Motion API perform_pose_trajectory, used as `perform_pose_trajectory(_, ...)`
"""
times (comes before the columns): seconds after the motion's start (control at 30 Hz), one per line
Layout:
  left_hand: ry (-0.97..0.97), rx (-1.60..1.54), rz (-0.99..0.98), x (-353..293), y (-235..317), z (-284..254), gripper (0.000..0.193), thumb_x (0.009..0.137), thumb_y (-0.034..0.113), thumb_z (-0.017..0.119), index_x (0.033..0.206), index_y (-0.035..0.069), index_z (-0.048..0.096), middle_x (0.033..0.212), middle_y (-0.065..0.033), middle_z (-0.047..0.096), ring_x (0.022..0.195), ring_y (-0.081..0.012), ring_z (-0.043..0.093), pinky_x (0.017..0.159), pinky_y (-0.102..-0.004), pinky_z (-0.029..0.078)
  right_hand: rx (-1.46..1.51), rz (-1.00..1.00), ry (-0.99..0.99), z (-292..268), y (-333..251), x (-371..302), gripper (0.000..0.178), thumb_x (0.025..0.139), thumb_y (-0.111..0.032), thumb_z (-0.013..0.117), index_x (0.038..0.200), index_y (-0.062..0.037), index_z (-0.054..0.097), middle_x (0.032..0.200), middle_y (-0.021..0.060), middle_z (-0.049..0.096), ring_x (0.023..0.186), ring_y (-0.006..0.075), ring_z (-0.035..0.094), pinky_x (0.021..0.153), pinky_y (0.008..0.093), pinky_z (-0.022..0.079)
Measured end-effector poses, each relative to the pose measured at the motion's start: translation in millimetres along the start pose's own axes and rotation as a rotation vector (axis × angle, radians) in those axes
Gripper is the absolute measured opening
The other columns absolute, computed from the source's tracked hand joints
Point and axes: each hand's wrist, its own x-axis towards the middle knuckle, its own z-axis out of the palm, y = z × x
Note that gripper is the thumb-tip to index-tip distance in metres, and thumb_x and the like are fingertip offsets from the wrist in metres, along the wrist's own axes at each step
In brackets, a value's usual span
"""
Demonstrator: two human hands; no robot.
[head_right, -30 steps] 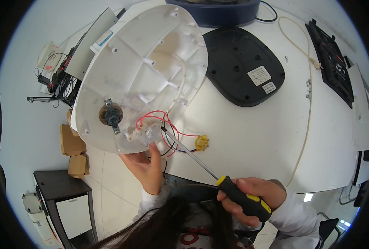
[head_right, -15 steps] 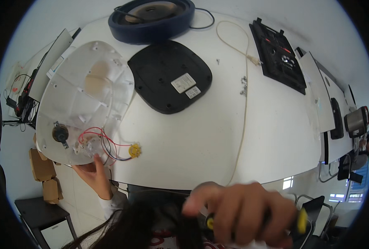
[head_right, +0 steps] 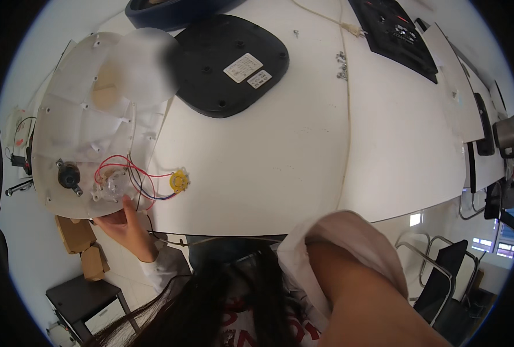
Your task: The person assembles an electronic device by connecting wires to a white plastic housing, securing components with a screwdriver, and attaching a black base plate. The person handles screws, wires, and a screwdriver throughout the process.
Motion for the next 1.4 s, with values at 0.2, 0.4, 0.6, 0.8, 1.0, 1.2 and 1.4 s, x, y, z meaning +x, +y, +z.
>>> perform_pose_trajectory(0.2, 0.008, 0.015, 0.020, -0.2, 4.5, 5.3, 0.059, 0.081, -0.009, 0.059, 0.133, -0.003, 0.030, 0.132, -0.0191, 0.043, 0.119, -0.0260, 0.047, 0.101, -0.0379, 0.037, -0.010, 0.039, 0.022, -8.8, 4.2, -3.5, 0.016, 0.087, -0.010, 0.054, 0.071, -0.0106, 0.049, 0.055, 0.0025, 0.052, 0.047, 0.0132, 0.052, 0.081, 0.0357, 0.048)
perform_pose_trajectory(0.4, 0.026, -0.001, -0.024, -1.5, 11.2, 8.3, 0.062, 0.080, -0.008, 0.060, 0.134, -0.002, 0.029, 0.131, -0.0183, 0.043, 0.117, -0.0254, 0.048, 0.099, -0.0356, 0.038, -0.016, 0.057, 0.028, -14.2, 9.7, -5.4, 0.015, 0.087, -0.012, 0.054, 0.073, -0.0103, 0.049, 0.055, 0.0019, 0.051, 0.046, 0.0129, 0.051, 0.079, 0.0348, 0.048)
perform_pose_trajectory(0.6, 0.011, 0.006, -0.028, -1.3, 10.4, 6.6, 0.064, 0.080, -0.007, 0.060, 0.135, -0.001, 0.028, 0.132, -0.0173, 0.042, 0.118, -0.0256, 0.047, 0.099, -0.0362, 0.038, -0.007, 0.076, 0.029, -16.6, 11.2, -5.1, 0.015, 0.088, -0.014, 0.054, 0.075, -0.0101, 0.049, 0.054, 0.0013, 0.050, 0.046, 0.0126, 0.050, 0.078, 0.0339, 0.048)
perform_pose_trajectory(0.8, -0.005, 0.016, -0.010, -1.6, 7.1, 3.5, 0.064, 0.080, -0.007, 0.061, 0.135, -0.001, 0.028, 0.132, -0.0172, 0.041, 0.118, -0.0259, 0.047, 0.100, -0.0366, 0.037, 0.004, 0.084, 0.036, -20.5, 12.8, -6.8, 0.015, 0.088, -0.016, 0.055, 0.076, -0.0098, 0.049, 0.054, 0.0007, 0.050, 0.045, 0.0123, 0.049, 0.077, 0.0330, 0.047)
perform_pose_trajectory(1.0, 0.001, 0.007, -0.031, -2.8, 10.0, 4.8, 0.064, 0.080, -0.008, 0.061, 0.134, -0.001, 0.028, 0.131, -0.0177, 0.041, 0.119, -0.0257, 0.047, 0.100, -0.0366, 0.037, -0.004, 0.091, 0.041, -22.8, 15.1, -7.7, 0.015, 0.088, -0.018, 0.055, 0.078, -0.0096, 0.049, 0.054, 0.0001, 0.049, 0.044, 0.0120, 0.048, 0.076, 0.0321, 0.047)
perform_pose_trajectory(1.2, 0.002, -0.005, -0.017, -1.9, 10.8, 7.3, 0.063, 0.080, -0.008, 0.060, 0.134, -0.001, 0.028, 0.131, -0.0177, 0.042, 0.119, -0.0263, 0.047, 0.100, -0.0365, 0.037, -0.018, 0.094, 0.048, -23.4, 14.1, -7.9, 0.016, 0.089, -0.020, 0.055, 0.080, -0.0093, 0.050, 0.053, -0.0005, 0.048, 0.044, 0.0117, 0.047, 0.074, 0.0312, 0.047)
perform_pose_trajectory(1.4, 0.009, 0.005, -0.014, -2.7, 8.6, 6.0, 0.063, 0.080, -0.008, 0.060, 0.134, -0.001, 0.028, 0.131, -0.0178, 0.042, 0.119, -0.0261, 0.047, 0.100, -0.0362, 0.037, -0.007, 0.101, 0.052, -25.8, 15.8, -10.0, 0.017, 0.089, -0.022, 0.056, 0.081, -0.0091, 0.050, 0.053, -0.0011, 0.048, 0.043, 0.0114, 0.046, 0.073, 0.0303, 0.046)
